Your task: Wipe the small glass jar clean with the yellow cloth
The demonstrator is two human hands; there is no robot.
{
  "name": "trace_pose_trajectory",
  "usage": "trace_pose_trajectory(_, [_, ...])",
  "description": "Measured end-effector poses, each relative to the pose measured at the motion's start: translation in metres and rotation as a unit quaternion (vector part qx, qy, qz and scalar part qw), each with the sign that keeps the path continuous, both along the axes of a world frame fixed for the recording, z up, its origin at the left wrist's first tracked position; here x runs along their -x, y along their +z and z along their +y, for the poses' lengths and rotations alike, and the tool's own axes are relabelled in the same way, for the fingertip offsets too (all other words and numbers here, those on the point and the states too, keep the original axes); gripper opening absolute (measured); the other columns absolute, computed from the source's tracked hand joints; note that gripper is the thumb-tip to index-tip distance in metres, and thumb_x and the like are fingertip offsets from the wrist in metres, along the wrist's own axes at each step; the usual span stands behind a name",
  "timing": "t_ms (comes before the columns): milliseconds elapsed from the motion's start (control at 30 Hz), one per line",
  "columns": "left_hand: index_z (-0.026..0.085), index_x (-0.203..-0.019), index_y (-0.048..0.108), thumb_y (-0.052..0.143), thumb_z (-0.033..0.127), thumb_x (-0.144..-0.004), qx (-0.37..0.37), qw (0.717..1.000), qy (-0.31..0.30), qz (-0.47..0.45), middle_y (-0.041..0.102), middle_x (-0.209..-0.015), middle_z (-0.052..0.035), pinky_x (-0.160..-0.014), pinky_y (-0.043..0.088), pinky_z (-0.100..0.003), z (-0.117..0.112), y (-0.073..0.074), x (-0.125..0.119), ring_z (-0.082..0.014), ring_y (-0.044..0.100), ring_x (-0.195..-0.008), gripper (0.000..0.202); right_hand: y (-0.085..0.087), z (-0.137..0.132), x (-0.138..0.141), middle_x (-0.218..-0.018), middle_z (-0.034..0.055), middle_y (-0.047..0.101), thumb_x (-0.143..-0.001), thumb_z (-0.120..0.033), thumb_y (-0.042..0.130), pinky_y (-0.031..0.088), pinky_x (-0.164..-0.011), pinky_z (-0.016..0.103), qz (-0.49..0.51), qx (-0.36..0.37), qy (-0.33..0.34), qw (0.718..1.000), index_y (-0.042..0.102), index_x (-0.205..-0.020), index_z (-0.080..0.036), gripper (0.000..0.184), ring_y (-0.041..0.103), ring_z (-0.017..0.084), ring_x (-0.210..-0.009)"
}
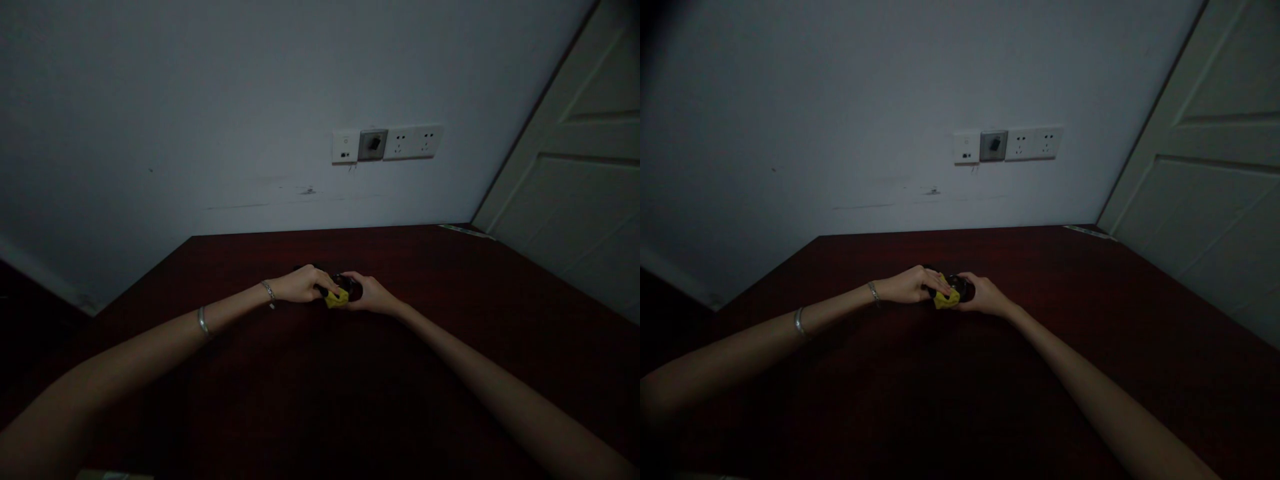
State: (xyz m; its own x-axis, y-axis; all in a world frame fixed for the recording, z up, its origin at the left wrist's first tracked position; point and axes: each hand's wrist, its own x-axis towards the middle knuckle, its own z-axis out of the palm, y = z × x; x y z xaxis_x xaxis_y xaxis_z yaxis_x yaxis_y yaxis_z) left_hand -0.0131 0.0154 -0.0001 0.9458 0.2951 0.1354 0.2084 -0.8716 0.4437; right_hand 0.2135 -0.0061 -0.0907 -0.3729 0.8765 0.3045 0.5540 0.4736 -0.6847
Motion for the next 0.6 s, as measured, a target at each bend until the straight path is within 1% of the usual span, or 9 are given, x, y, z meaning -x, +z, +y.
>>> trace_pose_trajectory(100, [0.022, -0.108, 0.068, 0.054, -0.005, -0.073, 0.015, 1.000, 0.007, 0.020, 0.070, -0.109, -0.0051, -0.092, 0.048, -0.028, -0.001, 0.007, -0.001, -0.0150, 0.064, -0.100, 0.046, 0.000, 0.000, 0.000, -0.111, 0.0110, 0.066, -0.057, -0.041, 0.079, 0.050, -0.086, 0.038, -0.001, -0.001, 0.000, 1.000, 0.051, -0.123, -0.018, 0.076, 0.064, 0.025, -0.099])
trace_pose_trajectory(167, [0.020, -0.106, 0.069, 0.056, -0.003, -0.073, 0.041, 0.998, 0.014, 0.039, 0.071, -0.105, -0.0058, -0.088, 0.050, -0.027, -0.001, 0.015, -0.002, -0.0154, 0.066, -0.094, 0.042, 0.000, 0.000, 0.000, -0.112, 0.0111, 0.066, -0.056, -0.041, 0.079, 0.049, -0.087, 0.038, -0.002, -0.002, 0.000, 1.000, 0.051, -0.123, -0.018, 0.076, 0.064, 0.025, -0.100])
trace_pose_trajectory(233, [0.019, -0.105, 0.070, 0.058, 0.003, -0.074, 0.078, 0.995, 0.048, 0.039, 0.073, -0.099, -0.0048, -0.082, 0.051, -0.026, 0.004, 0.021, -0.003, -0.0152, 0.068, -0.087, 0.037, 0.000, 0.000, -0.001, -0.112, 0.0112, 0.066, -0.057, -0.043, 0.079, 0.050, -0.086, 0.038, -0.003, -0.001, 0.001, 1.000, 0.050, -0.123, -0.017, 0.077, 0.064, 0.025, -0.100])
trace_pose_trajectory(300, [0.019, -0.104, 0.070, 0.059, 0.008, -0.075, 0.102, 0.989, 0.110, -0.007, 0.074, -0.096, -0.0039, -0.080, 0.052, -0.027, 0.013, 0.023, -0.003, -0.0154, 0.068, -0.085, 0.032, 0.000, 0.000, -0.001, -0.111, 0.0114, 0.066, -0.057, -0.044, 0.079, 0.050, -0.086, 0.038, -0.004, 0.001, 0.000, 1.000, 0.050, -0.123, -0.017, 0.077, 0.064, 0.025, -0.099])
trace_pose_trajectory(367, [0.018, -0.105, 0.069, 0.059, 0.010, -0.076, 0.097, 0.977, 0.172, -0.085, 0.072, -0.102, -0.0049, -0.086, 0.051, -0.029, 0.024, 0.020, -0.004, -0.0163, 0.067, -0.092, 0.032, 0.000, 0.000, -0.001, -0.111, 0.0114, 0.066, -0.057, -0.044, 0.079, 0.049, -0.086, 0.039, -0.004, 0.001, 0.000, 1.000, 0.050, -0.123, -0.017, 0.077, 0.064, 0.025, -0.099])
trace_pose_trajectory(433, [0.017, -0.106, 0.069, 0.059, 0.008, -0.075, 0.080, 0.966, 0.208, -0.131, 0.071, -0.106, -0.0065, -0.092, 0.048, -0.031, 0.034, 0.010, -0.005, -0.0172, 0.066, -0.098, 0.034, 0.001, 0.000, -0.001, -0.110, 0.0110, 0.066, -0.057, -0.044, 0.079, 0.049, -0.087, 0.039, -0.003, 0.002, 0.000, 1.000, 0.050, -0.124, -0.017, 0.078, 0.064, 0.025, -0.099])
trace_pose_trajectory(500, [0.016, -0.106, 0.069, 0.057, 0.006, -0.074, 0.071, 0.964, 0.219, -0.133, 0.071, -0.106, -0.0065, -0.093, 0.048, -0.032, 0.040, -0.001, -0.007, -0.0172, 0.066, -0.098, 0.036, 0.001, 0.000, -0.001, -0.109, 0.0103, 0.066, -0.057, -0.044, 0.079, 0.049, -0.086, 0.038, -0.005, 0.003, 0.001, 1.000, 0.049, -0.124, -0.018, 0.078, 0.064, 0.024, -0.098])
trace_pose_trajectory(600, [0.017, -0.105, 0.069, 0.053, 0.001, -0.072, 0.052, 0.975, 0.193, -0.096, 0.071, -0.105, -0.0052, -0.091, 0.048, -0.031, 0.040, -0.016, -0.007, -0.0166, 0.067, -0.096, 0.040, 0.001, 0.000, -0.002, -0.108, 0.0101, 0.067, -0.057, -0.044, 0.078, 0.050, -0.085, 0.038, -0.008, 0.005, -0.001, 1.000, 0.049, -0.124, -0.017, 0.077, 0.064, 0.024, -0.097])
